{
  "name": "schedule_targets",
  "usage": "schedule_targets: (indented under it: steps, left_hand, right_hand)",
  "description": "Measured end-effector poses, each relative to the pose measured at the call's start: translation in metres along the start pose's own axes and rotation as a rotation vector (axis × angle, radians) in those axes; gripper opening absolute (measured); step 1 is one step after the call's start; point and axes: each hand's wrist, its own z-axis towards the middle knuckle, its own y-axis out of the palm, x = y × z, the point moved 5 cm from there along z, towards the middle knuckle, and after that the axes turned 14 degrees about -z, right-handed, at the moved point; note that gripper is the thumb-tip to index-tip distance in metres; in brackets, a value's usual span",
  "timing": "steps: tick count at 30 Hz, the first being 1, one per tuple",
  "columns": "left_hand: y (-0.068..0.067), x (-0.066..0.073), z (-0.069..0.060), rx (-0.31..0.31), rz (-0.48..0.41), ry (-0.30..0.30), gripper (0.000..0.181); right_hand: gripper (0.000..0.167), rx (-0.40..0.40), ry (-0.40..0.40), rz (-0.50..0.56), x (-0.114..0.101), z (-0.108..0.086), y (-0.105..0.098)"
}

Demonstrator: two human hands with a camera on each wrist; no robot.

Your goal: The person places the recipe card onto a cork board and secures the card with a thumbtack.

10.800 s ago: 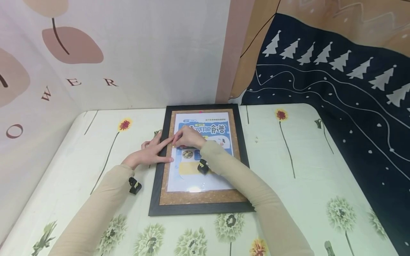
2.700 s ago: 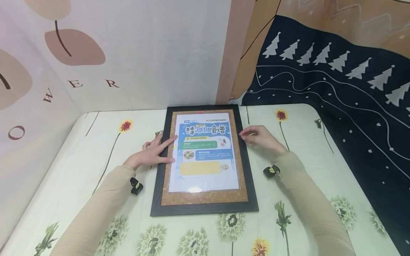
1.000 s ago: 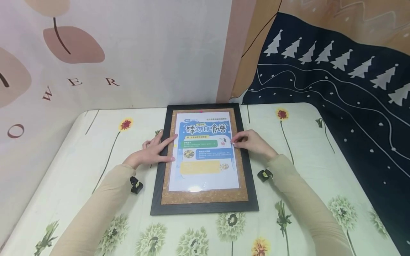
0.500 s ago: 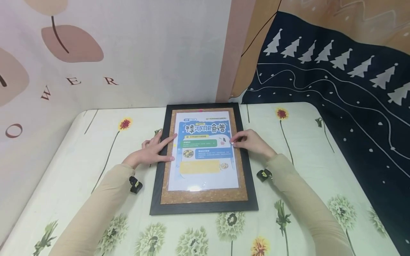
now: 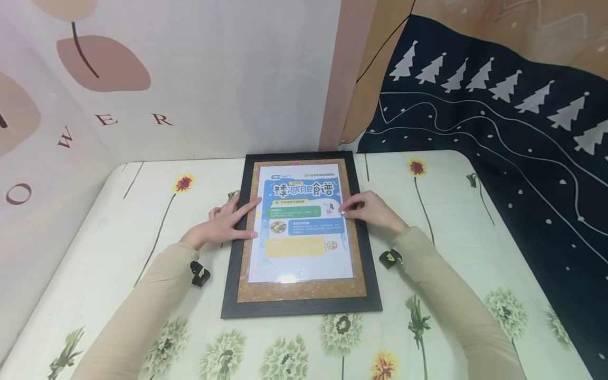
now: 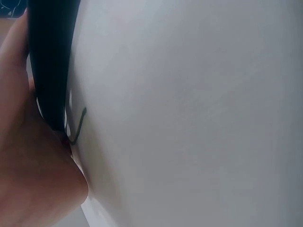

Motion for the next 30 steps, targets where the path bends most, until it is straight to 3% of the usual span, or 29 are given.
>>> schedule_targets:
  steps: [21, 30]
  left_hand:
    - [-0.0005, 0.0011, 0.0, -0.002, 0.0, -0.003, 0.091]
    - [-0.0003, 0.0009, 0.0003, -0.001, -0.001, -0.002, 0.091]
  right_hand:
    - [0.014, -0.054, 0.102, 0.009, -0.0023, 0.0055, -0.0016]
    - [0.013, -0.062, 0.085, -0.018, -0.0038, 0.0069, -0.0016]
